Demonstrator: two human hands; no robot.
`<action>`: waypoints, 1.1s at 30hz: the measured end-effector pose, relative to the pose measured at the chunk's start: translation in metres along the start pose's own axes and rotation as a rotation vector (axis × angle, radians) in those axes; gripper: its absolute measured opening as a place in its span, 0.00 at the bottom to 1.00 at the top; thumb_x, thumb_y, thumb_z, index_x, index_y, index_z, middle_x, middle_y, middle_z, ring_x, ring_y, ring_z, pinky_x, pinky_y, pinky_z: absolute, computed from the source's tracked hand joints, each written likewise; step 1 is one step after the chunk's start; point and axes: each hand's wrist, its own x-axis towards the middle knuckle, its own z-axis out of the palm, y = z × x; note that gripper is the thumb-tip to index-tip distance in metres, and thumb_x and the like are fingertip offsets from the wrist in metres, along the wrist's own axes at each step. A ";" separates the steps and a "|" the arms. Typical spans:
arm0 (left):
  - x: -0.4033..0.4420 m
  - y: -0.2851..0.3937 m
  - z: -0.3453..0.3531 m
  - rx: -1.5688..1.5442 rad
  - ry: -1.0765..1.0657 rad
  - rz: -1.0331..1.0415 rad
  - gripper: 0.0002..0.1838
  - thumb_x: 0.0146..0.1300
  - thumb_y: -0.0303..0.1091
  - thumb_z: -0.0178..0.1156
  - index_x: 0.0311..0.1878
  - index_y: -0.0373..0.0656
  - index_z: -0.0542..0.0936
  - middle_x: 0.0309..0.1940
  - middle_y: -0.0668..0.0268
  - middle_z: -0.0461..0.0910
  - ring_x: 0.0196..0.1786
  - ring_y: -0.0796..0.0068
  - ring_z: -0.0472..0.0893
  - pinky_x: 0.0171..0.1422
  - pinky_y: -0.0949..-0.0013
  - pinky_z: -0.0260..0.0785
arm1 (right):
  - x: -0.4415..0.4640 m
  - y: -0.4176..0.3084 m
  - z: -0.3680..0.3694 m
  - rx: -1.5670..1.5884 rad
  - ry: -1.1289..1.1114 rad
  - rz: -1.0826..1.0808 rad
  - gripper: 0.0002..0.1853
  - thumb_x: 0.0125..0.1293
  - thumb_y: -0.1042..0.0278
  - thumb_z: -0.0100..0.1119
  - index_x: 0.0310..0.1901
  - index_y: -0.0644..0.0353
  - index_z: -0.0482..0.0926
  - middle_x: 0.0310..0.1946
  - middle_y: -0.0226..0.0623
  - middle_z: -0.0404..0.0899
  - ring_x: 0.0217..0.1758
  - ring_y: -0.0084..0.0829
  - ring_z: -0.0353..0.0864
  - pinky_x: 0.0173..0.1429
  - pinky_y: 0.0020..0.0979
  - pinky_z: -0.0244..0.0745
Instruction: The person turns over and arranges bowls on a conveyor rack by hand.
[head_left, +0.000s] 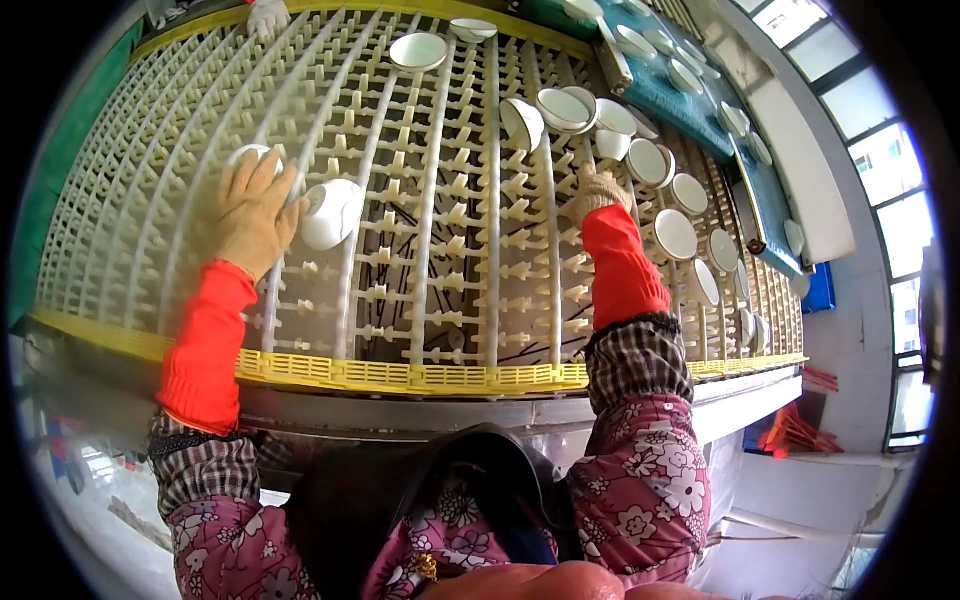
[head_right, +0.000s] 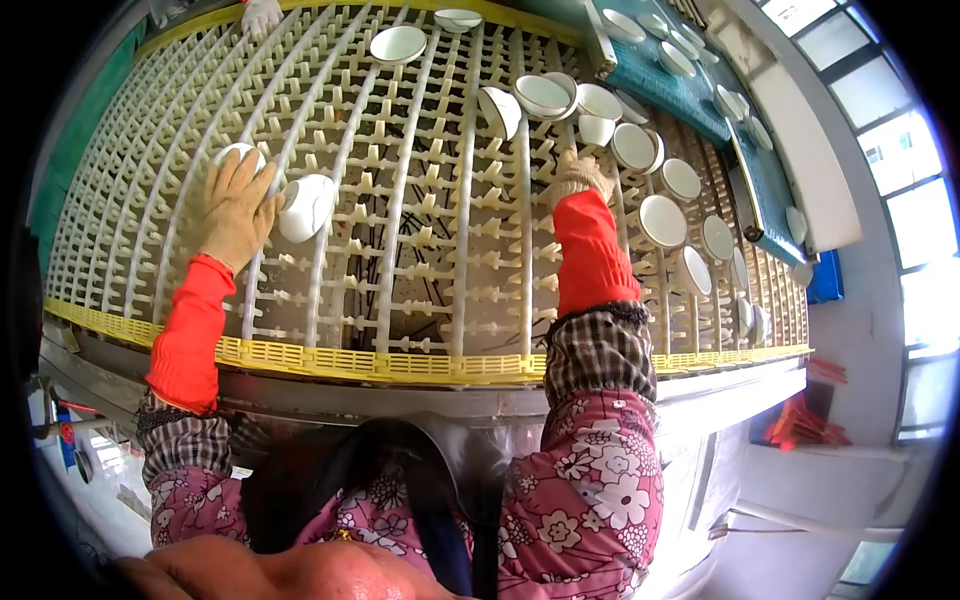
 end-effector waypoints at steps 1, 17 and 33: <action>0.001 0.000 -0.001 0.004 0.001 -0.008 0.25 0.76 0.45 0.70 0.70 0.42 0.88 0.79 0.54 0.80 0.81 0.46 0.72 0.91 0.40 0.54 | 0.003 0.002 -0.001 0.024 -0.010 -0.034 0.47 0.74 0.57 0.74 0.90 0.49 0.61 0.78 0.57 0.81 0.79 0.52 0.85 0.81 0.54 0.81; 0.007 0.006 -0.004 0.060 -0.082 -0.051 0.24 0.77 0.45 0.69 0.68 0.43 0.88 0.77 0.53 0.80 0.82 0.44 0.71 0.89 0.39 0.58 | -0.073 0.124 -0.051 -0.032 0.144 -0.338 0.13 0.75 0.65 0.62 0.49 0.58 0.94 0.48 0.53 0.95 0.54 0.55 0.96 0.58 0.55 0.90; 0.015 0.010 0.012 0.197 -0.269 -0.258 0.19 0.79 0.47 0.65 0.63 0.49 0.93 0.87 0.57 0.71 0.89 0.45 0.65 0.91 0.41 0.58 | -0.226 0.211 0.061 0.596 0.763 -0.063 0.36 0.69 0.57 0.79 0.75 0.62 0.81 0.67 0.54 0.88 0.68 0.57 0.88 0.71 0.50 0.83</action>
